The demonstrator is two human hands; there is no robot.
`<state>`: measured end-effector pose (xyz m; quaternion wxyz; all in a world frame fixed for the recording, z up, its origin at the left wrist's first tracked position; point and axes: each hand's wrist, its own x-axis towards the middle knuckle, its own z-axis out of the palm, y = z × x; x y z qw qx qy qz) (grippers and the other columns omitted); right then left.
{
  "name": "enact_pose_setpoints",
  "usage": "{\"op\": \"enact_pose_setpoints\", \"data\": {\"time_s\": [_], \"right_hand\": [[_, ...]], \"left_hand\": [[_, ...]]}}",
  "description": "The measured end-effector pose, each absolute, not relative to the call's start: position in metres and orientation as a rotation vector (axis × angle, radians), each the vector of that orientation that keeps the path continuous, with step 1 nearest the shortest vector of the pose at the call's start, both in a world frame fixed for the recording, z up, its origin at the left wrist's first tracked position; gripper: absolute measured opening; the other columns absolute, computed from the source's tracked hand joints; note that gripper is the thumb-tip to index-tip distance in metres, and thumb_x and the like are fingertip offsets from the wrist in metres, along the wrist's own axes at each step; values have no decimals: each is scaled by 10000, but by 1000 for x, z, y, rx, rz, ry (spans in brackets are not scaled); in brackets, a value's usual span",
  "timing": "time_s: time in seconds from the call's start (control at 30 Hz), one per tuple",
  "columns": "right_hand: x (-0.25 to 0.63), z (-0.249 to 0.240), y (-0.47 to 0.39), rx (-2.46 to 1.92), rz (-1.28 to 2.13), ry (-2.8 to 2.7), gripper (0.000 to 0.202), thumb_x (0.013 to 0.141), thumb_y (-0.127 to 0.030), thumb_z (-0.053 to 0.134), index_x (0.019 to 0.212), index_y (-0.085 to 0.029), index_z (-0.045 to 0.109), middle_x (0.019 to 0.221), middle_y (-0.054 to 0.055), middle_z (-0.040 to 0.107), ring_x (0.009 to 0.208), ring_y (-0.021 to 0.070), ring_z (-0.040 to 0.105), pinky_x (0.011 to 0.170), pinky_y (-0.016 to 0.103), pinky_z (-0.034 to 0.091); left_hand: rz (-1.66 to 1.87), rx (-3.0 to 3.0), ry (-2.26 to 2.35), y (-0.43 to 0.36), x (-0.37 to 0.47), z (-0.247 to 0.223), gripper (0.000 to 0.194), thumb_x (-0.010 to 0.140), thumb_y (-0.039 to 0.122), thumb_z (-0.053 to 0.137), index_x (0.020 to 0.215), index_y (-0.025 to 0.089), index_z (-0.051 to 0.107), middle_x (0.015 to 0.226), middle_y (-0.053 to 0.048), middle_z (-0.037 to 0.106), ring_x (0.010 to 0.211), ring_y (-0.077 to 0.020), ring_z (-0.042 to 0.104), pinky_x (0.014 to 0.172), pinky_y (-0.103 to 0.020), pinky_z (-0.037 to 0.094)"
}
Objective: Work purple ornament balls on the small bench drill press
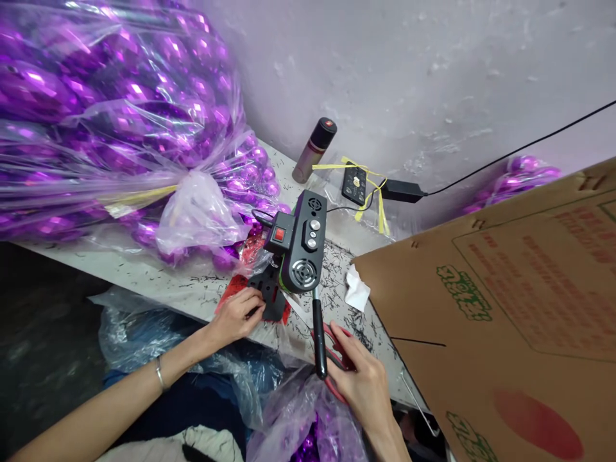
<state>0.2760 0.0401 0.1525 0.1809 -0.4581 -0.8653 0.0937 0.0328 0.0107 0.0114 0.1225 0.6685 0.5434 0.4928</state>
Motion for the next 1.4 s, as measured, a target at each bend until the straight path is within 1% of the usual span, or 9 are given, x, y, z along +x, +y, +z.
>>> {"op": "enact_pose_setpoints", "data": {"time_s": [0.17, 0.27, 0.47, 0.7, 0.87, 1.03, 1.1, 1.23, 1.4], "right_hand": [[274, 151, 46, -1218, 247, -2503, 442, 904, -498, 559, 1097, -143, 739, 944, 102, 781, 839, 216, 758, 717, 252, 609], [276, 151, 46, -1217, 259, -2491, 425, 891, -486, 585, 1109, -153, 734, 960, 101, 779, 849, 215, 755, 725, 251, 605], [269, 146, 47, -1245, 337, -2474, 381, 880, -426, 605, 1120, -158, 730, 959, 101, 771, 726, 184, 738, 650, 243, 589], [283, 145, 44, -1327, 396, -2470, 315, 831, -330, 638, 1097, -196, 743, 955, 67, 778, 807, 202, 740, 692, 263, 591], [268, 141, 46, -1370, 453, -2443, 372, 815, -317, 634, 1144, -167, 723, 979, 91, 766, 711, 190, 719, 632, 269, 577], [253, 142, 43, -1361, 528, -2413, 453, 817, -306, 612, 1244, -161, 664, 1075, 113, 748, 827, 212, 731, 686, 282, 581], [261, 144, 42, -1363, 529, -2403, 443, 822, -298, 595, 1238, -164, 669, 1063, 104, 754, 812, 209, 734, 674, 280, 586], [279, 141, 41, -1362, 475, -2420, 383, 816, -275, 578, 1157, -173, 720, 931, 73, 779, 760, 210, 738, 652, 278, 593], [258, 132, 36, -1352, 442, -2441, 424, 819, -282, 604, 1216, -158, 682, 1017, 104, 759, 774, 214, 732, 678, 295, 597]], "left_hand": [[1426, 1952, 1587, 11, 32, 12, 158, 916, 139, 493, 801, 171, 598, 840, -51, 632, 765, -148, 599, 690, -260, 500], [1422, 1954, 1590, 11, 32, 12, 155, 913, 136, 496, 801, 169, 598, 841, -52, 630, 761, -148, 599, 685, -259, 499], [1427, 1961, 1586, 10, 32, 15, 153, 910, 135, 499, 795, 166, 596, 832, -52, 625, 761, -151, 603, 684, -262, 500], [1426, 1967, 1593, 11, 31, 16, 156, 913, 143, 497, 797, 174, 596, 836, -49, 626, 758, -146, 603, 677, -253, 497], [1418, 1971, 1593, 11, 31, 17, 151, 911, 138, 497, 805, 176, 597, 842, -47, 629, 766, -146, 606, 687, -255, 499], [1418, 1982, 1595, 11, 30, 17, 158, 907, 141, 488, 806, 177, 605, 844, -51, 630, 777, -152, 613, 704, -267, 512], [1419, 1982, 1603, 11, 30, 16, 160, 907, 144, 489, 801, 177, 605, 845, -52, 633, 773, -150, 614, 700, -266, 513], [1431, 1977, 1610, 11, 31, 16, 164, 907, 141, 484, 796, 178, 599, 834, -48, 633, 762, -147, 611, 685, -262, 511], [1422, 1981, 1592, 12, 30, 17, 160, 908, 144, 486, 797, 172, 599, 833, -56, 632, 770, -156, 615, 696, -271, 514]]}}
